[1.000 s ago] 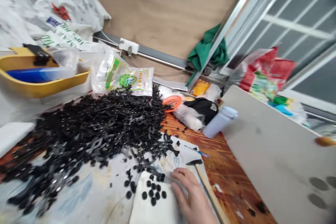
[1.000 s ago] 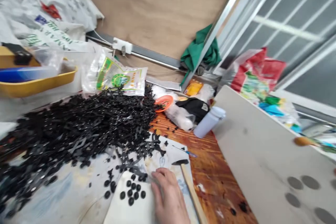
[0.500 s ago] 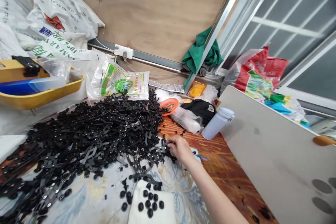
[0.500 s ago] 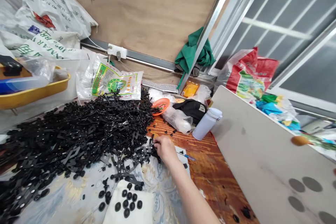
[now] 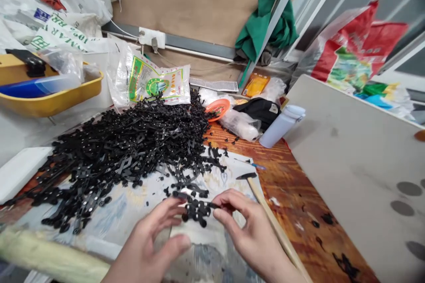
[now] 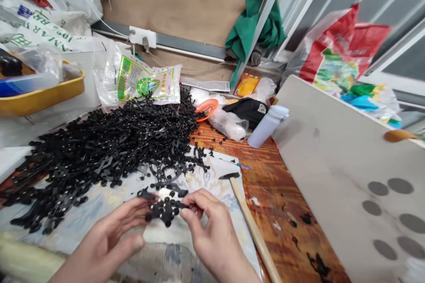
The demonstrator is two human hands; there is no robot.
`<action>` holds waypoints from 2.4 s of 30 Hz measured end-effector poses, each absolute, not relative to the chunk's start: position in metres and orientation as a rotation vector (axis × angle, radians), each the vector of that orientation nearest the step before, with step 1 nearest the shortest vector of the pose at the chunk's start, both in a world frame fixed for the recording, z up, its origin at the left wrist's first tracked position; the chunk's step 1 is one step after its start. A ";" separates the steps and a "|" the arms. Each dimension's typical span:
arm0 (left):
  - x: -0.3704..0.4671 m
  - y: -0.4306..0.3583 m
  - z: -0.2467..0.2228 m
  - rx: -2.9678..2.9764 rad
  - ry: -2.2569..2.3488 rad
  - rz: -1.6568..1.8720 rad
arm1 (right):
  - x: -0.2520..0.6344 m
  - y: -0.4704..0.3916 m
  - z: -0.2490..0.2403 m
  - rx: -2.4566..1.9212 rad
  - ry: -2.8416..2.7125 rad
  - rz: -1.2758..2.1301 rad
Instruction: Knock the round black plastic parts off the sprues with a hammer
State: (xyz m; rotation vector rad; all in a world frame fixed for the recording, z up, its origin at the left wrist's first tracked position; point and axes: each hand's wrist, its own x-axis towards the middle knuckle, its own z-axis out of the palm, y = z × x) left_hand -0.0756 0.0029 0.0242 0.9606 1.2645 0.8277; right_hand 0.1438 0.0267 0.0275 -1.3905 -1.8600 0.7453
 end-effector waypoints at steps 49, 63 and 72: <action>-0.024 -0.003 0.000 0.346 1.387 0.878 | 0.169 -0.033 -0.016 -1.818 -1.982 0.643; -0.014 -0.003 -0.001 0.397 1.442 0.890 | 0.167 -0.033 -0.015 -1.831 -1.946 0.719; -0.015 -0.005 -0.003 0.389 1.436 0.910 | 0.167 -0.033 -0.015 -1.826 -1.954 0.706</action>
